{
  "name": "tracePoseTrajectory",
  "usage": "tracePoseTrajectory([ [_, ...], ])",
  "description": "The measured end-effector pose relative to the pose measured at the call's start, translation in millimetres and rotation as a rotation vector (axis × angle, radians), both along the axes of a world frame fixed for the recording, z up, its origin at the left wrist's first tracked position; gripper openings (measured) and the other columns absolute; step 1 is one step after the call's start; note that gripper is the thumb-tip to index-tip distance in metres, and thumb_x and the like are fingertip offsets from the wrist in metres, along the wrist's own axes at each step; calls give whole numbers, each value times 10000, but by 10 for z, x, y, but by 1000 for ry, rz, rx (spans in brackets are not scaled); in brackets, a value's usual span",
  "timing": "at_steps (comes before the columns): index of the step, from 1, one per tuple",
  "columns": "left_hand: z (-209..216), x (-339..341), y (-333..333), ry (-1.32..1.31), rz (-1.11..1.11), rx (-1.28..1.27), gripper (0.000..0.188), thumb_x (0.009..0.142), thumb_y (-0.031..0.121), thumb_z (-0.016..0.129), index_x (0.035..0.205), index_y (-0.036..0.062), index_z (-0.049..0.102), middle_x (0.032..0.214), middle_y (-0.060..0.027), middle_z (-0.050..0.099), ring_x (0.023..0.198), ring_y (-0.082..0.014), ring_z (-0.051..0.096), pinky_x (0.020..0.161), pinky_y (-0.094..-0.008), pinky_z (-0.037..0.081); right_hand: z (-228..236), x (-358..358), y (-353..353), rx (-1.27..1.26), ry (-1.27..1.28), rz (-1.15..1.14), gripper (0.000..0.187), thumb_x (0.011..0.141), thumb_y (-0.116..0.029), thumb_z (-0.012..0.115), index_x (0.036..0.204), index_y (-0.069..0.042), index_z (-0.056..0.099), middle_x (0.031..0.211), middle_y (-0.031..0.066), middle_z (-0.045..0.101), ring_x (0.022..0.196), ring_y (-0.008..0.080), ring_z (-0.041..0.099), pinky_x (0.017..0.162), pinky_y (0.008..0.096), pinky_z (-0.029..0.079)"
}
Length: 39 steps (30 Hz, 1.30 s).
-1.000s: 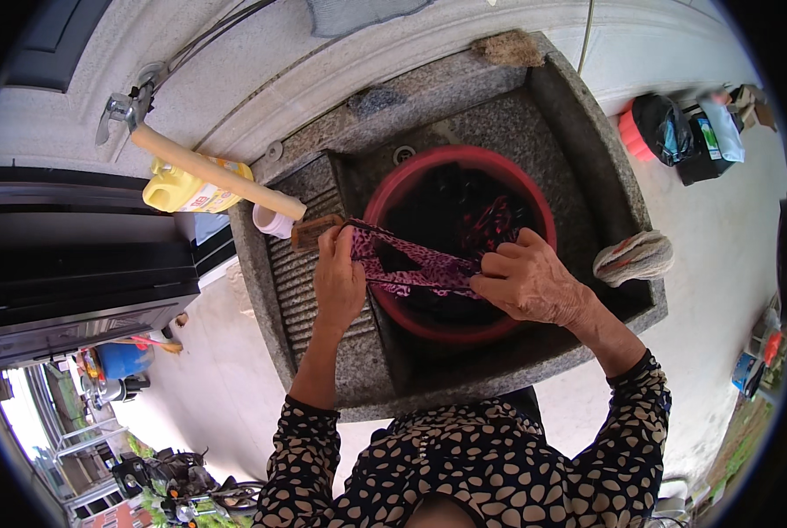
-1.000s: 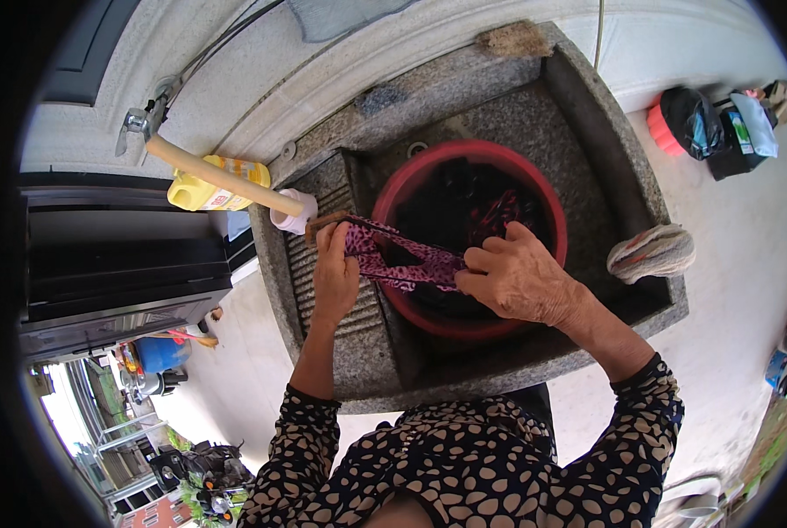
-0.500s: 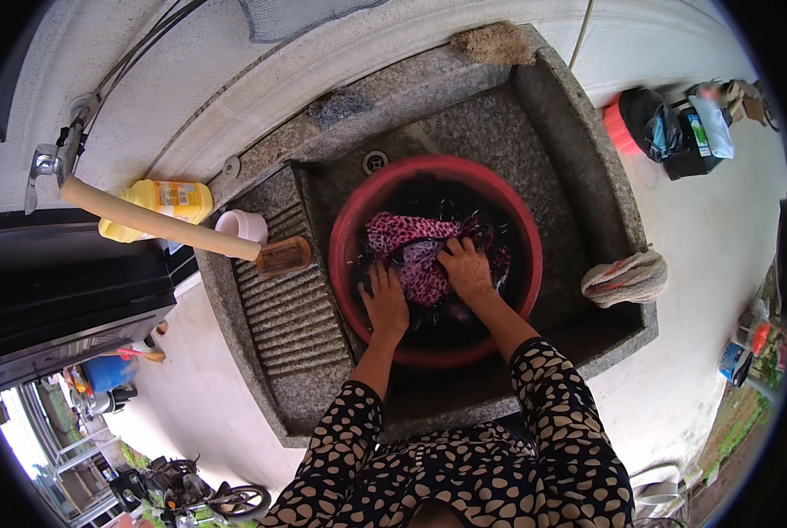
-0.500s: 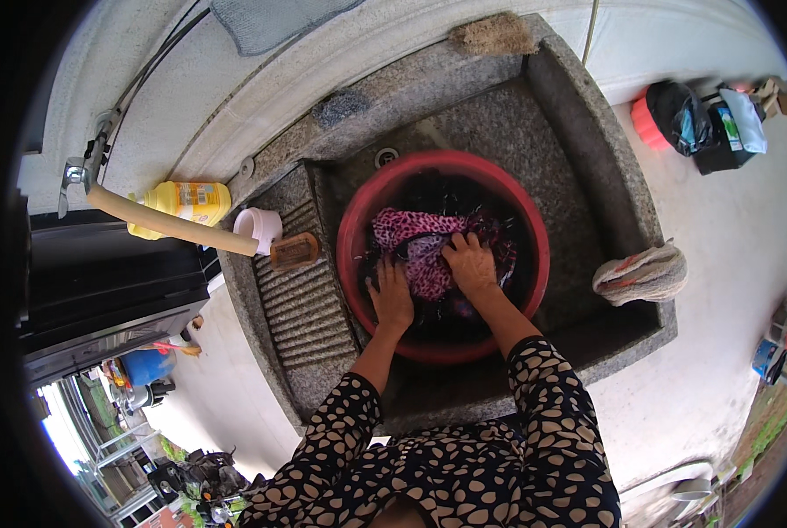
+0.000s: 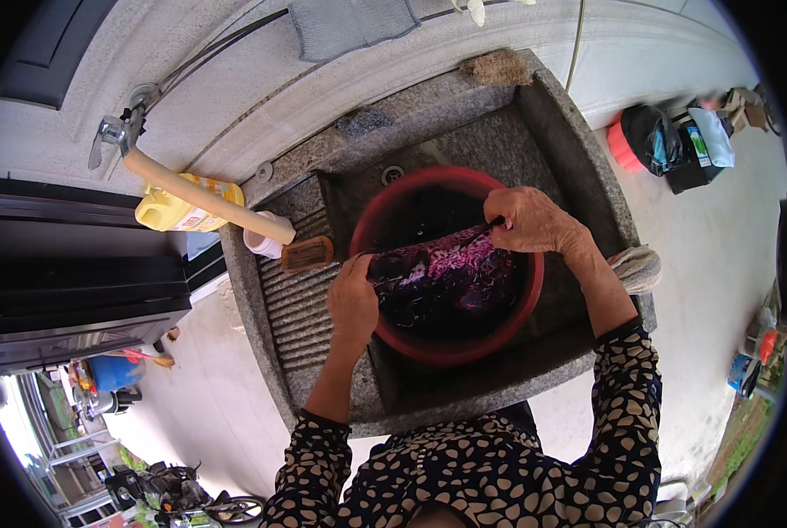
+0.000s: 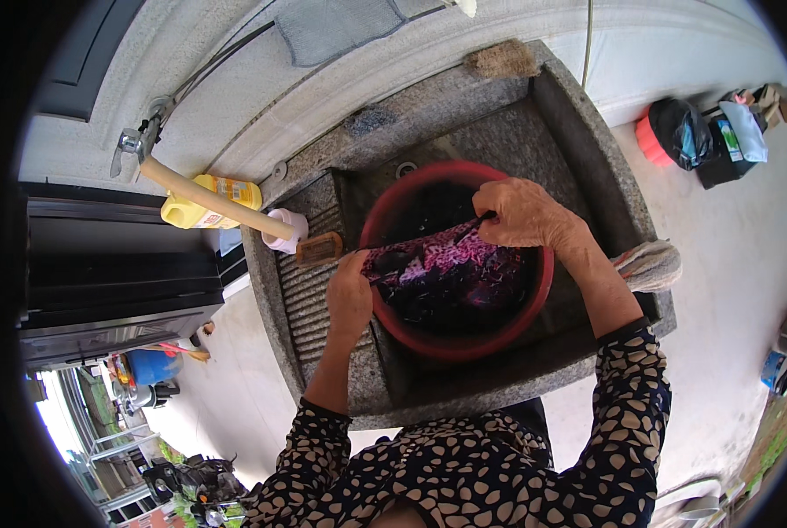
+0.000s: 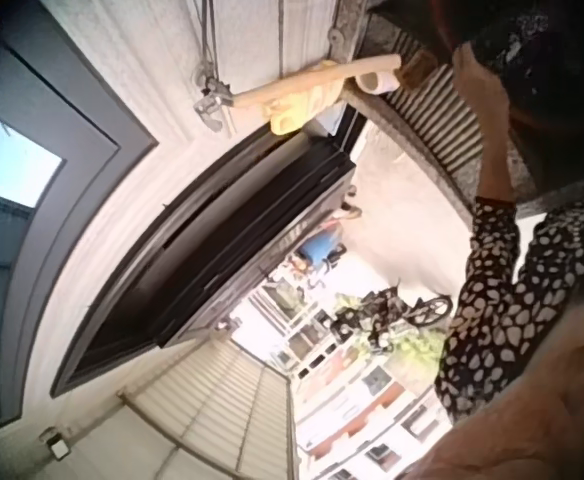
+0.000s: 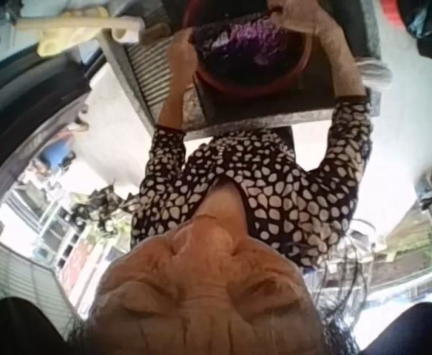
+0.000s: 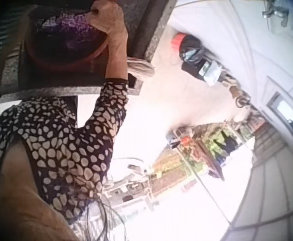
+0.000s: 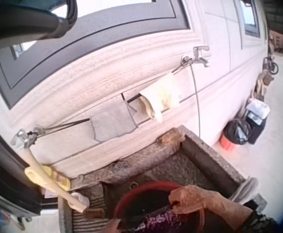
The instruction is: The person washes a patterned cloth by hand using a stone washboard and a bar of soap. They scrub the fabric on the ridged surface, rinse it in a red basin filled with water, and wring it out repeatedly. The process involves alternating between scrubbing and rinsing to clean the garment.
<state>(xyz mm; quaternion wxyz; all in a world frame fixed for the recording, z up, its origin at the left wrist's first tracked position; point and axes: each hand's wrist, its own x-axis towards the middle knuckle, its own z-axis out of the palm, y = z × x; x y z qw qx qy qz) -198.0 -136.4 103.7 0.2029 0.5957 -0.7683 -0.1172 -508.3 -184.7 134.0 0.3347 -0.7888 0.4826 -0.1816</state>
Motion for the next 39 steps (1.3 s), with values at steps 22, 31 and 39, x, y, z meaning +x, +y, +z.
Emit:
tracePoseTrajectory([
  [22,-1338,-20,399,616,306,503,315,907,133,575,1183,0,500,1097,-85,578,931,-139,576,827,-282,446,-1668,858,529,-84,-56,-499,491,728,-121,678,1190,-122,511,983,168,580,955,360,587,760,423,517],
  [31,-1059,-33,288,919,530,1027,495,833,277,688,1251,83,507,1190,-75,552,979,-211,576,790,-413,511,-2007,991,555,190,-295,-647,226,735,-106,604,951,-64,654,917,177,608,785,326,624,738,380,502],
  [39,-928,-288,281,1769,307,1004,627,918,538,471,1365,114,352,1290,-101,466,1087,-242,529,855,-425,485,-386,1723,1054,-210,-494,-344,136,596,-94,620,699,-54,540,755,81,477,734,271,507,634,365,424],
])
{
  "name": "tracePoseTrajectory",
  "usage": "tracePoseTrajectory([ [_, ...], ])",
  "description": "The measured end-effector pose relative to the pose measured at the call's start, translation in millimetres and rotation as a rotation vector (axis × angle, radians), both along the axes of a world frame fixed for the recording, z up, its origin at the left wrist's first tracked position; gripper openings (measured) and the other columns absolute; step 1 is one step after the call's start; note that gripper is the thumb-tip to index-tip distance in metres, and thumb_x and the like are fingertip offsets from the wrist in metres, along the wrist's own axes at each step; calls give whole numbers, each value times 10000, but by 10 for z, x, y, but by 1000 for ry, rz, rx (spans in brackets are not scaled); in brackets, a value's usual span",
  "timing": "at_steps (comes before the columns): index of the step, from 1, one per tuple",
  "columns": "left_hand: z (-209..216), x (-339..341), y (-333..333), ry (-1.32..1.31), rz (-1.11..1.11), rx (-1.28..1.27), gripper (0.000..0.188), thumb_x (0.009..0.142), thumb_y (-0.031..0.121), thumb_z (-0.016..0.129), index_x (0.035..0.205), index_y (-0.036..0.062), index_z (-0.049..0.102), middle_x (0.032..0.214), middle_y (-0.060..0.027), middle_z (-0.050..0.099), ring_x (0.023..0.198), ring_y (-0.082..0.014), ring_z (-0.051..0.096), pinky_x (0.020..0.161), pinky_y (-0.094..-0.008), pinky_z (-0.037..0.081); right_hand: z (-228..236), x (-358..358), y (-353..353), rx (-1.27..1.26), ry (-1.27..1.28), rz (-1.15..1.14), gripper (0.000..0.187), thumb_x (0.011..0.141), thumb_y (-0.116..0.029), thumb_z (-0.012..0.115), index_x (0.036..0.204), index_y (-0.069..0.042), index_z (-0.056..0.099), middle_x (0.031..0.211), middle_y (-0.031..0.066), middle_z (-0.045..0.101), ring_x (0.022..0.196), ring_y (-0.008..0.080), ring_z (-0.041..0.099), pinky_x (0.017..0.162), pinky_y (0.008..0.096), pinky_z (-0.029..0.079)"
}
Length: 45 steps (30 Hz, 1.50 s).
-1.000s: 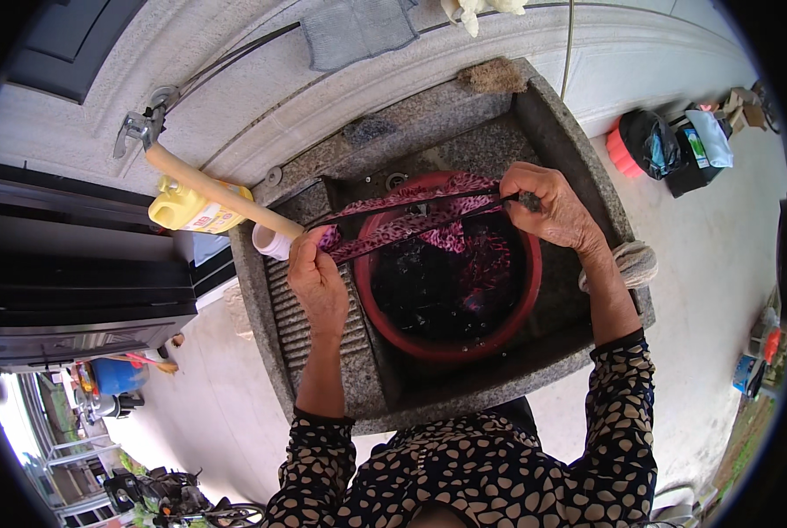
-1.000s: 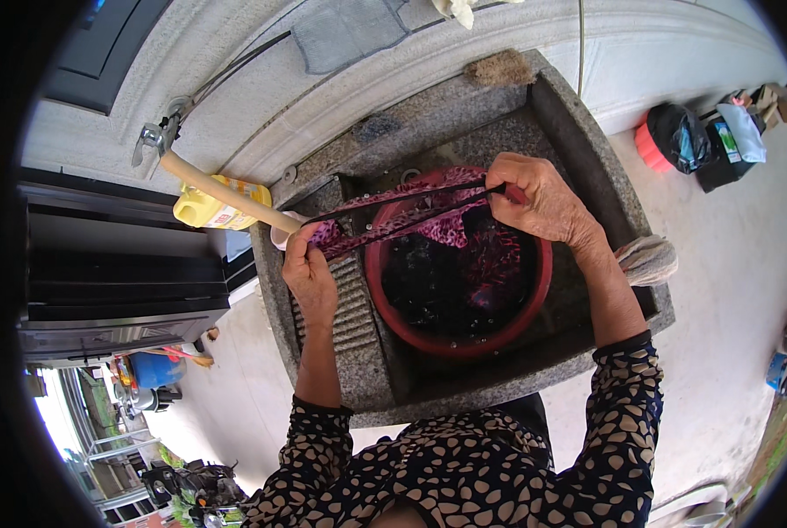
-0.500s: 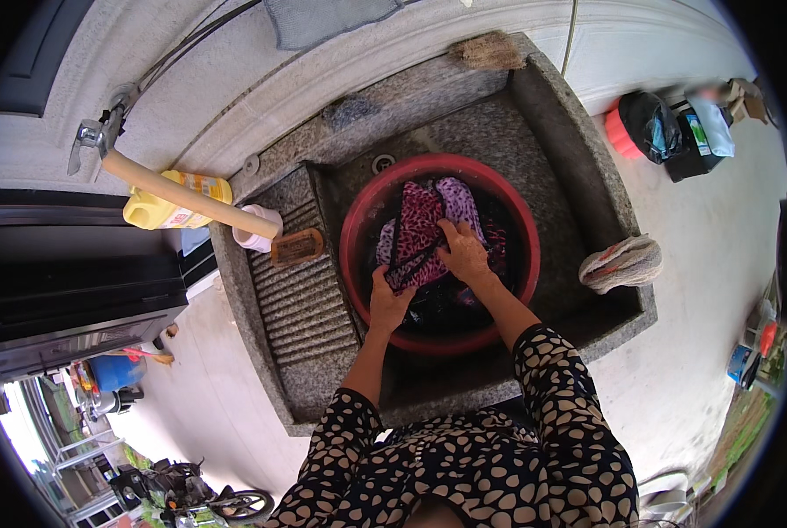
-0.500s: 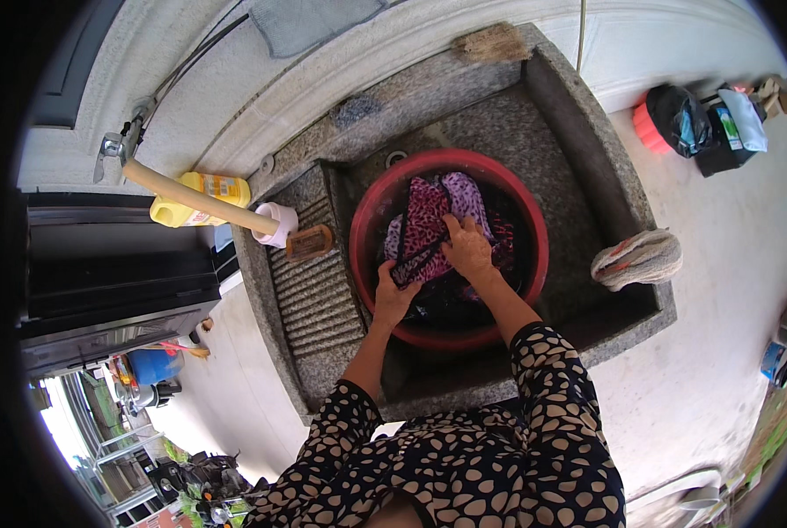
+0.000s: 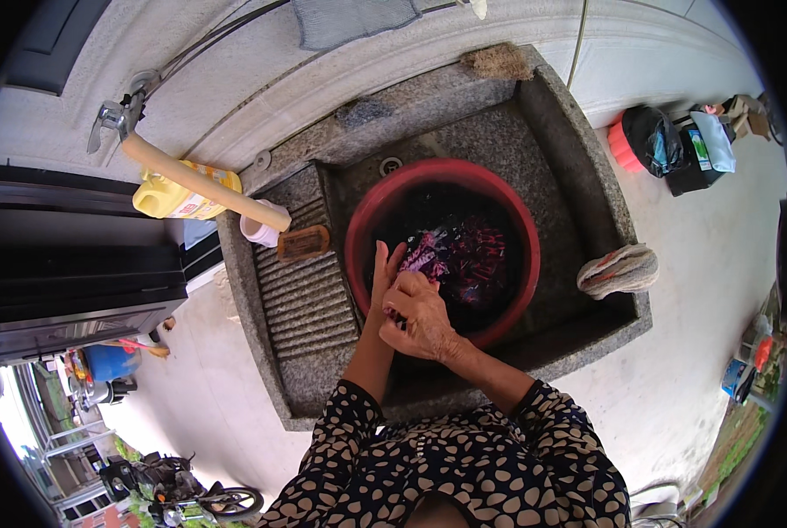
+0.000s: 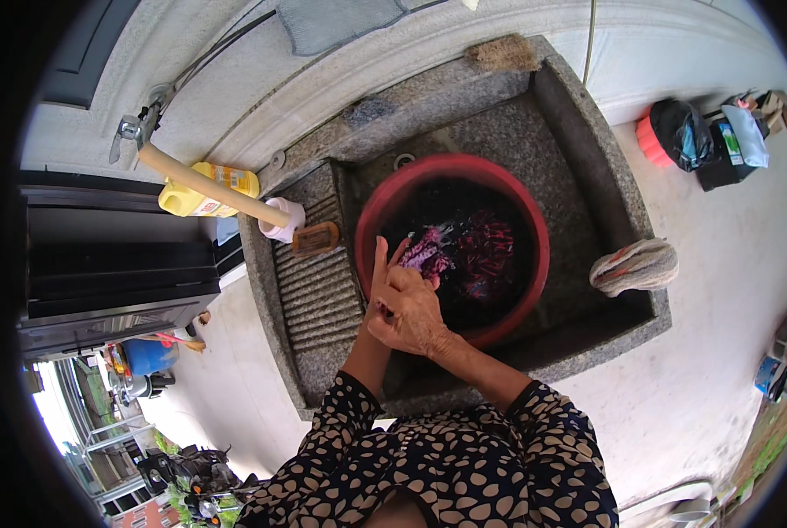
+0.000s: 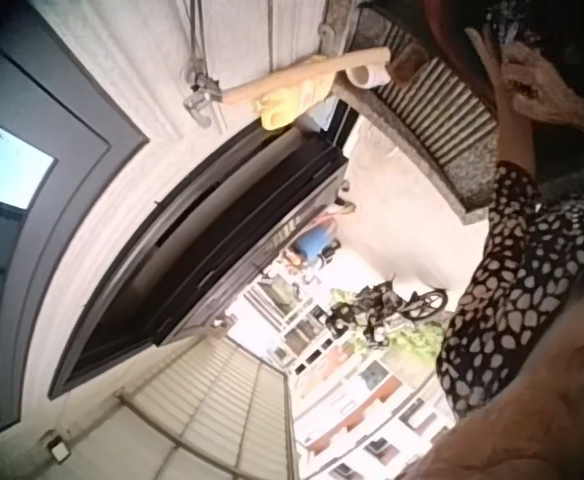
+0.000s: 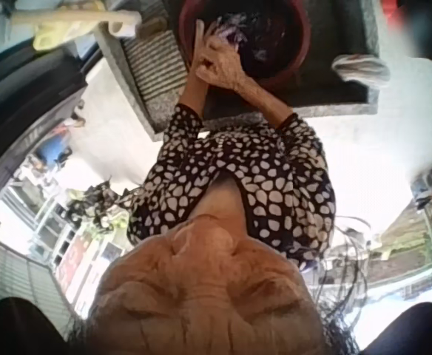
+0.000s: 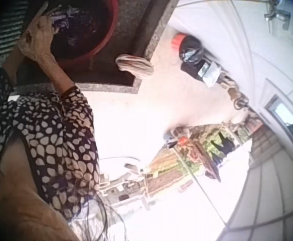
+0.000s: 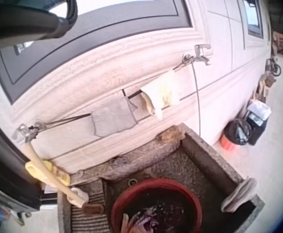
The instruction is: The person washes a patterned cloth by hand using a stone washboard and a bar of soap. They scrub the fabric on the ridged surface, rinse it in a red basin filled with water, and wring it out repeatedly. The process involves alternating between scrubbing and rinsing to clean the garment.
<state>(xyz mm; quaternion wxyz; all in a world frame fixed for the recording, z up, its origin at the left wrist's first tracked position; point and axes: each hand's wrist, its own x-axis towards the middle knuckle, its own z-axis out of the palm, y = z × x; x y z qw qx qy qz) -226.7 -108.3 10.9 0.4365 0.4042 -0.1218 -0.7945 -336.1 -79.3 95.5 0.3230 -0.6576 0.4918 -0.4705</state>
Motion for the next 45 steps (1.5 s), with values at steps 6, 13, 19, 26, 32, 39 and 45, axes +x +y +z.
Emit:
tracePoseTrajectory([
  [6,-198,-48,141,389,97,-132,399,957,404,478,1280,169,477,1105,-31,564,929,-179,584,801,-332,506,-307,326,-187,-139,140,-199,261,684,-280,709,564,-88,580,652,79,525,614,288,557,567,428,447],
  [13,217,-388,-125,136,110,305,381,964,448,440,1146,151,595,1079,-10,628,970,-185,600,860,-332,491,-783,-154,-798,516,165,-366,365,811,-406,605,693,-72,694,706,183,642,690,389,634,659,469,513],
  [19,-8,152,189,-398,-19,-376,427,1001,339,403,1366,117,422,764,19,504,641,-87,506,633,-297,474,-213,495,-12,-38,204,-274,245,726,-201,716,579,-64,576,575,70,468,499,268,542,467,373,443],
  [26,468,-173,-151,195,68,257,621,885,585,512,1197,50,566,1177,-77,611,1066,-235,591,939,-411,469,-958,-356,-804,1086,-1073,-391,324,847,-331,667,667,-89,547,690,21,584,634,149,568,590,331,460],
  [32,279,-97,-167,176,156,292,604,883,526,561,1215,23,536,1113,-126,624,1022,-272,604,908,-441,493,-790,-322,-469,606,-973,-255,121,846,-47,626,951,-61,567,795,9,590,701,118,559,642,237,461],
  [39,-44,143,-20,529,61,154,394,964,466,424,1117,141,585,975,-62,645,869,-250,628,783,-379,523,-214,455,21,-132,176,-91,184,793,-196,669,669,-86,589,711,75,570,687,298,609,622,391,497],
  [45,231,-190,30,65,201,427,415,982,434,328,1085,134,595,1081,-43,633,1019,-244,600,876,-397,494,-681,176,-712,137,252,-347,323,847,-270,602,595,-71,565,609,131,584,539,338,598,471,430,483],
])
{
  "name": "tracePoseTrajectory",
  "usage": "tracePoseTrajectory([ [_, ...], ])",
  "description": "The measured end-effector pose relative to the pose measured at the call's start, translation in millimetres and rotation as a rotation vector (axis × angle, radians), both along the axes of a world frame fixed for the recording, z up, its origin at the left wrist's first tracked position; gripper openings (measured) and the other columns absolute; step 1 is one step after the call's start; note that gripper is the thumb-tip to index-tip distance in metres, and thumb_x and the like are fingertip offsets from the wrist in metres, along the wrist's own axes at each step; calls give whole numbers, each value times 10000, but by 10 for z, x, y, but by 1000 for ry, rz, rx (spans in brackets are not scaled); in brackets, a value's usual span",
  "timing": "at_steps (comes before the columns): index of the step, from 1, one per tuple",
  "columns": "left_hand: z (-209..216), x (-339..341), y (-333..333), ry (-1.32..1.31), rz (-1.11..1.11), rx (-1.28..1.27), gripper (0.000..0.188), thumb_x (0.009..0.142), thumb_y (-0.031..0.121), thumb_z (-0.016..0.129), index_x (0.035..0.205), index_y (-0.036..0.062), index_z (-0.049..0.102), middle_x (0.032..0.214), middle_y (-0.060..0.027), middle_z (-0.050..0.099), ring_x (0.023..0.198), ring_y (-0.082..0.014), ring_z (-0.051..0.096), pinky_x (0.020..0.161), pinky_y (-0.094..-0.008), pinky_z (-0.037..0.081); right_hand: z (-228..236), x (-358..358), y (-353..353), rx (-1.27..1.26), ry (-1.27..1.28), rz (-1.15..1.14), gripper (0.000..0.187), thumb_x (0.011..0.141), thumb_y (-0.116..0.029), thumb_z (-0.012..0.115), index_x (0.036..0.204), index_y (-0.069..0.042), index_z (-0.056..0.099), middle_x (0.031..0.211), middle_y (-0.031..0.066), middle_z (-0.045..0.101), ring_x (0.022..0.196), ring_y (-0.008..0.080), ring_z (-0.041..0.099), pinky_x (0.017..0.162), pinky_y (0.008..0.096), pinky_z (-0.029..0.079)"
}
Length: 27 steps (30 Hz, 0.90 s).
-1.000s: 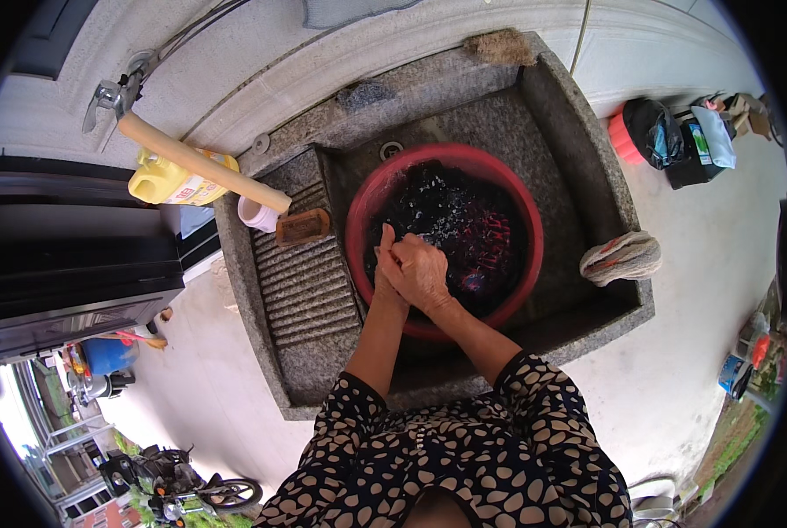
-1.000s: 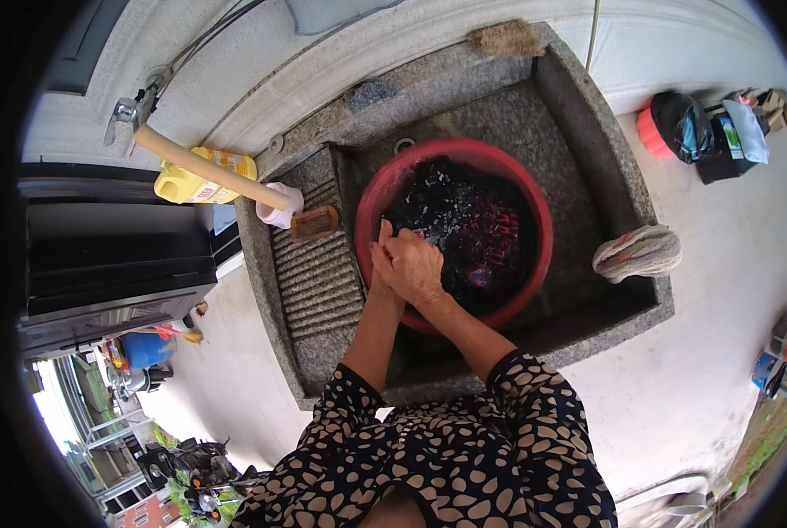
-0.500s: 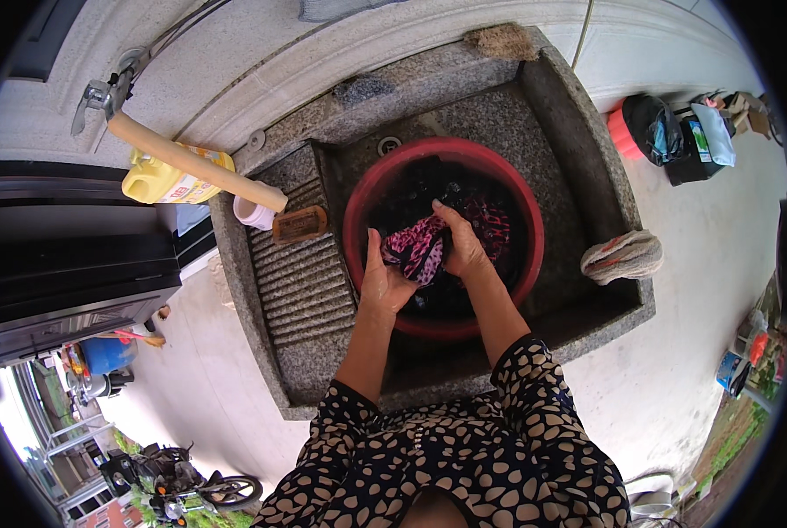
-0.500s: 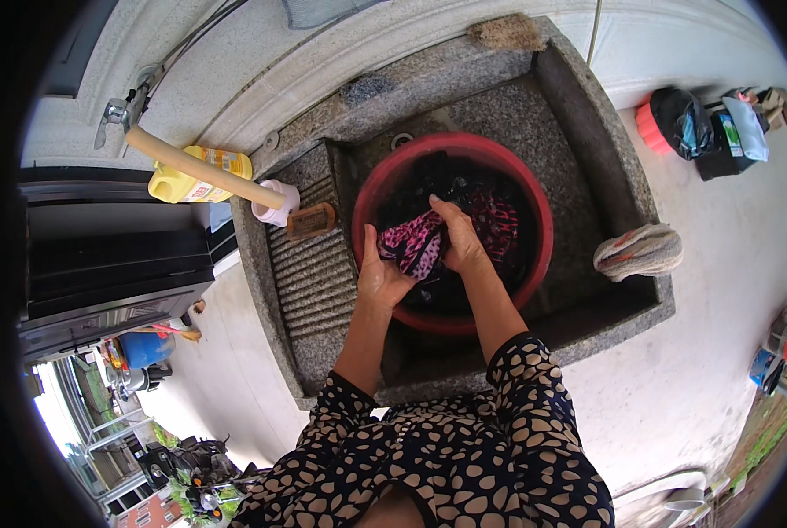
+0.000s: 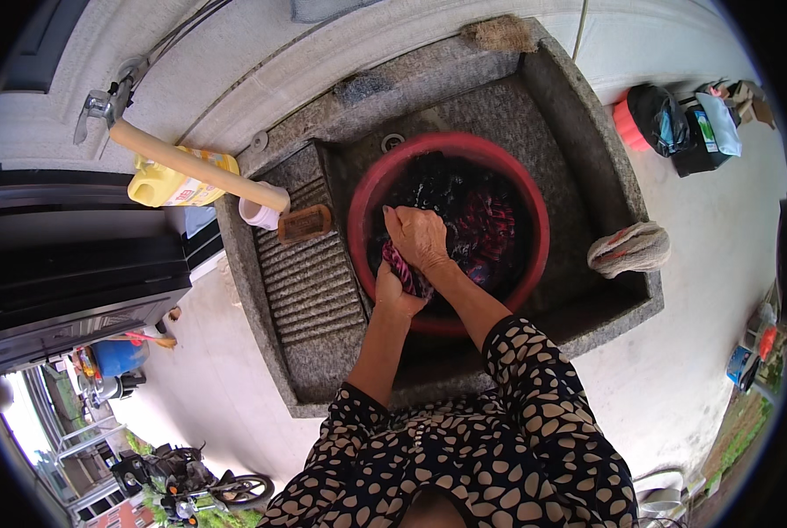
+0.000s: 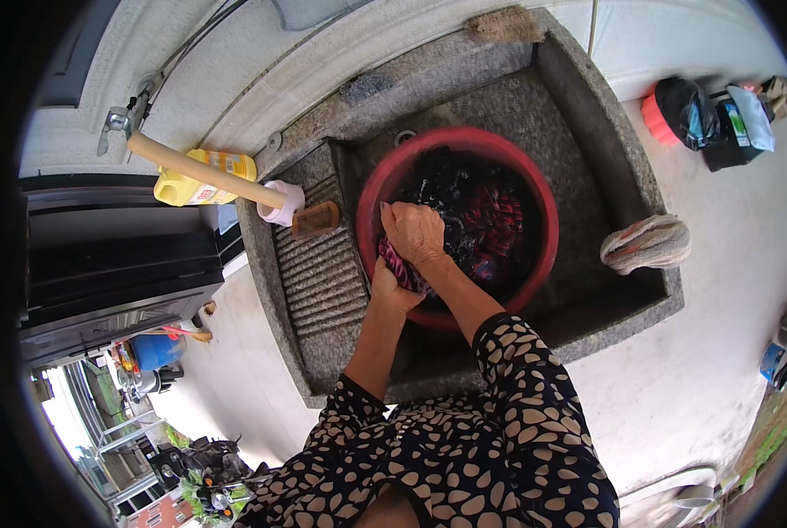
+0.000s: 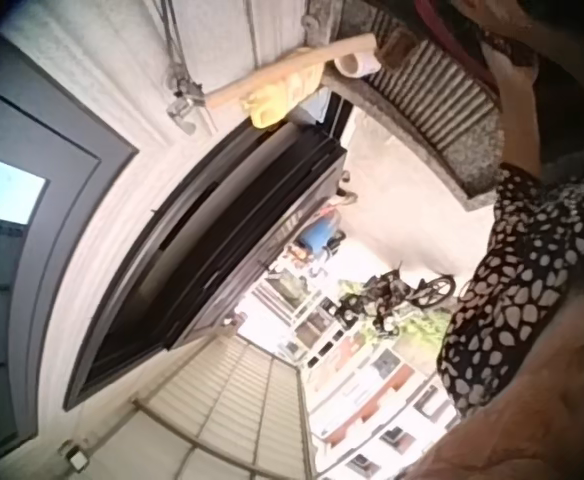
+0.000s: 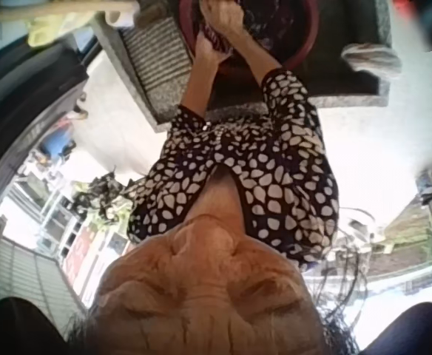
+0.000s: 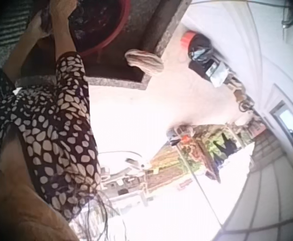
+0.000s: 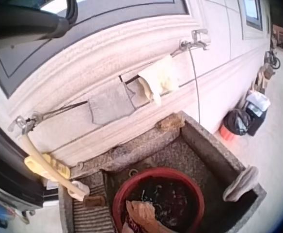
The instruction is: The person washes a patterned cloth by hand using a stone washboard and a bar of soap. They scrub the fabric on the ridged surface, rinse it in a red basin filled with water, and wring it out repeatedly. The process involves alternating between scrubbing and rinsing to clean the garment.
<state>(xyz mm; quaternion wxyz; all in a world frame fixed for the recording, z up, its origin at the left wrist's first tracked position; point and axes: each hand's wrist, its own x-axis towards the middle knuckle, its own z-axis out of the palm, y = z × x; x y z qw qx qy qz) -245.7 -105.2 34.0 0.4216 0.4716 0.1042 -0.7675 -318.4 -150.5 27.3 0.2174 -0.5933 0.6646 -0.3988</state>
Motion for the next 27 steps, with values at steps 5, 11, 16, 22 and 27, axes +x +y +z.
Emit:
tracePoseTrajectory([
  [5,-38,252,-119,296,-140,-169,348,972,352,490,708,144,579,646,5,581,669,-185,620,582,-321,496,-420,847,618,-99,248,-283,249,791,-224,627,636,-48,544,657,139,586,594,309,600,489,427,463],
  [11,-51,32,115,138,-61,-133,328,990,341,396,1092,95,588,1056,-38,627,995,-213,595,845,-360,494,-53,-56,45,-34,-26,5,358,900,-229,550,592,-52,509,589,135,554,507,339,570,445,417,466],
  [16,-731,529,18,619,-214,-487,353,976,435,423,1075,144,596,1021,-6,623,1002,-199,585,885,-348,471,-208,483,331,-119,315,-383,298,912,-258,544,715,-36,574,676,140,565,588,339,578,513,410,462],
  [22,189,76,-128,21,-73,-31,439,940,453,454,1172,92,541,1077,-50,609,1064,-247,562,944,-425,452,-256,-249,38,-40,-21,-26,273,935,-240,517,736,-54,530,713,130,538,608,357,559,556,440,471],
  [27,-222,184,-183,-632,-220,-193,341,892,175,589,1229,200,540,1281,-67,495,1110,-247,529,885,-450,483,-700,-668,30,143,-58,-258,279,838,-130,553,1096,-33,511,1060,179,477,949,377,495,810,442,451],
])
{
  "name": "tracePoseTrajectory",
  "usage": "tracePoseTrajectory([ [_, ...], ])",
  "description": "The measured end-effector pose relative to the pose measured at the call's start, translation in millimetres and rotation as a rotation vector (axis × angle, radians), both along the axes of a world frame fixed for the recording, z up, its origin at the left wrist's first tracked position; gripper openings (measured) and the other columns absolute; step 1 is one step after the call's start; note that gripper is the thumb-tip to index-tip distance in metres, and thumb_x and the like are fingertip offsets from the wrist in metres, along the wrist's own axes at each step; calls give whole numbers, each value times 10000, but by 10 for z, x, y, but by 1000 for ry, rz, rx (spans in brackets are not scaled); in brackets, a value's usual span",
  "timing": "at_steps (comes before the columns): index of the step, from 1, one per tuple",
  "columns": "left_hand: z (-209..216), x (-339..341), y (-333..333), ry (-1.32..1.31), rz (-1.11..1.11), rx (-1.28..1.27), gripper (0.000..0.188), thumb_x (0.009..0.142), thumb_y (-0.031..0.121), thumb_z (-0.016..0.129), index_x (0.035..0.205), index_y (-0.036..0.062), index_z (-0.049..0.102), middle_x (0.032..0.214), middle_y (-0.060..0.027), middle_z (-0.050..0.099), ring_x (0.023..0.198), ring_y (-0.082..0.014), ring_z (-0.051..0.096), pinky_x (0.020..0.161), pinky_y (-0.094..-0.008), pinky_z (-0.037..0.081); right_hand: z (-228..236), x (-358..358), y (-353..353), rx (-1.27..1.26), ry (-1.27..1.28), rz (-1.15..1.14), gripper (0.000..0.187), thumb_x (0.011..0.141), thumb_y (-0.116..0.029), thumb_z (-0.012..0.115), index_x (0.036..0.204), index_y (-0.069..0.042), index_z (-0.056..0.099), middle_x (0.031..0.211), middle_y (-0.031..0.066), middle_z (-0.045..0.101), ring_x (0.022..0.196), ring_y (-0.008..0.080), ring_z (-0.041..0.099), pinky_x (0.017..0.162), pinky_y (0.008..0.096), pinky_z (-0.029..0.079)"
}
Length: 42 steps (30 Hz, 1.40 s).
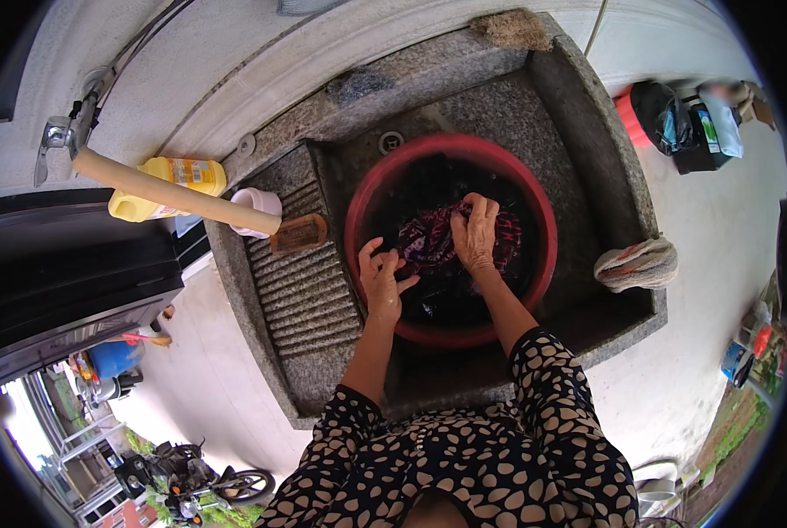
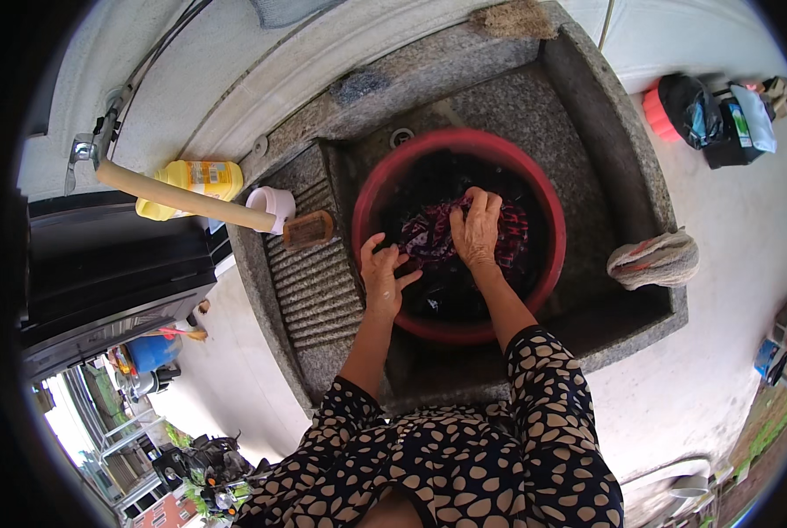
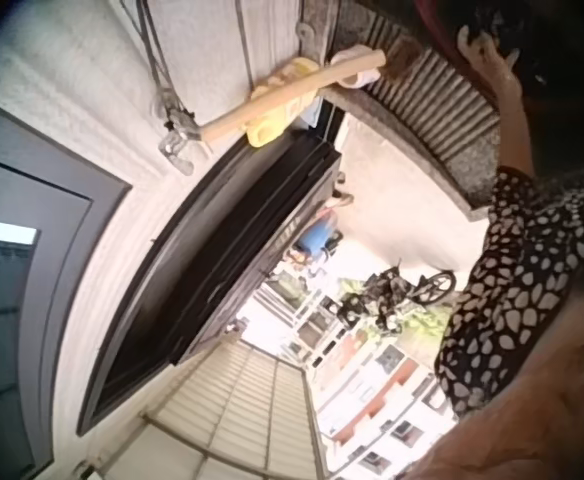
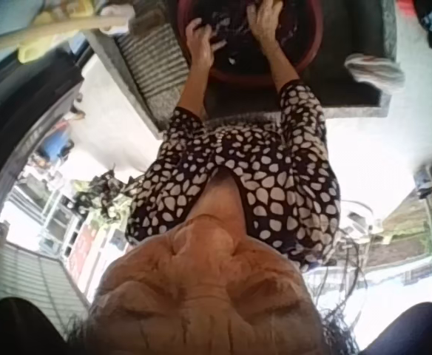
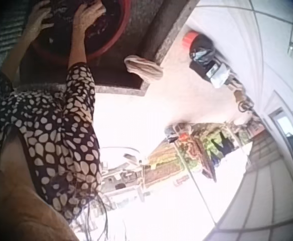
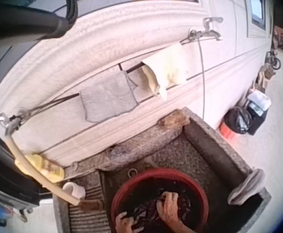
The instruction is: The person washes a patterned cloth by hand using a stone washboard and a bar of soap. They scrub the fabric on the ridged surface, rinse it in a red basin filled with water, and wring it out repeatedly. The process involves alternating between scrubbing and rinsing to clean the garment.
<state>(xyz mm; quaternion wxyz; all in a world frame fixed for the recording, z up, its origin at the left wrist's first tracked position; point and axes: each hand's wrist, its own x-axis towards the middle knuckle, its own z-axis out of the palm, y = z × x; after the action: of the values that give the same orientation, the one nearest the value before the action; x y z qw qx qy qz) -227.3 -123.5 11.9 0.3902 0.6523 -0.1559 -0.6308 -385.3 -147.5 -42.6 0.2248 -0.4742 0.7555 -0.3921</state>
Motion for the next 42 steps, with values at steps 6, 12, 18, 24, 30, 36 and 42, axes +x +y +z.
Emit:
tracePoseTrajectory([
  [6,-1452,286,216,-979,-1033,-261,246,839,122,645,1083,114,617,967,-62,632,839,-146,619,663,-299,524,-597,173,367,74,303,641,366,752,14,562,1103,-92,557,1142,178,523,963,390,570,758,407,526],
  [12,-719,209,-14,72,-148,150,293,841,223,691,1074,70,602,837,-47,656,623,-171,623,601,-262,513,-203,96,36,167,-211,-116,205,798,-26,495,957,-95,604,858,139,666,851,347,643,747,412,501],
  [18,-566,215,51,1383,159,35,363,900,405,588,1086,93,577,953,-94,627,823,-210,611,733,-350,532,1180,781,547,-272,-507,499,292,721,63,471,990,-26,537,877,121,525,814,281,541,734,348,445],
  [24,-313,324,60,1255,-74,82,332,911,372,575,1106,104,574,1033,-100,610,941,-230,602,786,-374,519,1093,1090,782,-288,-26,532,182,692,-237,700,698,-83,603,713,76,513,716,258,576,671,423,476],
  [30,-266,14,282,833,31,74,309,942,409,473,1085,154,574,1039,-35,610,943,-210,600,787,-381,508,574,676,-142,62,27,258,364,810,-344,637,565,-77,605,615,106,601,590,296,627,516,414,501],
  [36,-776,4,380,1265,29,-567,258,981,363,407,1052,176,571,931,9,587,859,-177,587,786,-338,488,657,1308,687,-203,103,322,268,804,-211,633,581,-75,572,576,100,555,503,291,567,481,408,475],
  [42,193,-122,249,454,-26,143,328,993,320,401,1250,132,483,1167,-23,565,1029,-180,573,838,-338,490,482,523,23,-62,52,176,329,871,-257,569,617,-49,552,660,150,619,579,349,616,514,410,502],
])
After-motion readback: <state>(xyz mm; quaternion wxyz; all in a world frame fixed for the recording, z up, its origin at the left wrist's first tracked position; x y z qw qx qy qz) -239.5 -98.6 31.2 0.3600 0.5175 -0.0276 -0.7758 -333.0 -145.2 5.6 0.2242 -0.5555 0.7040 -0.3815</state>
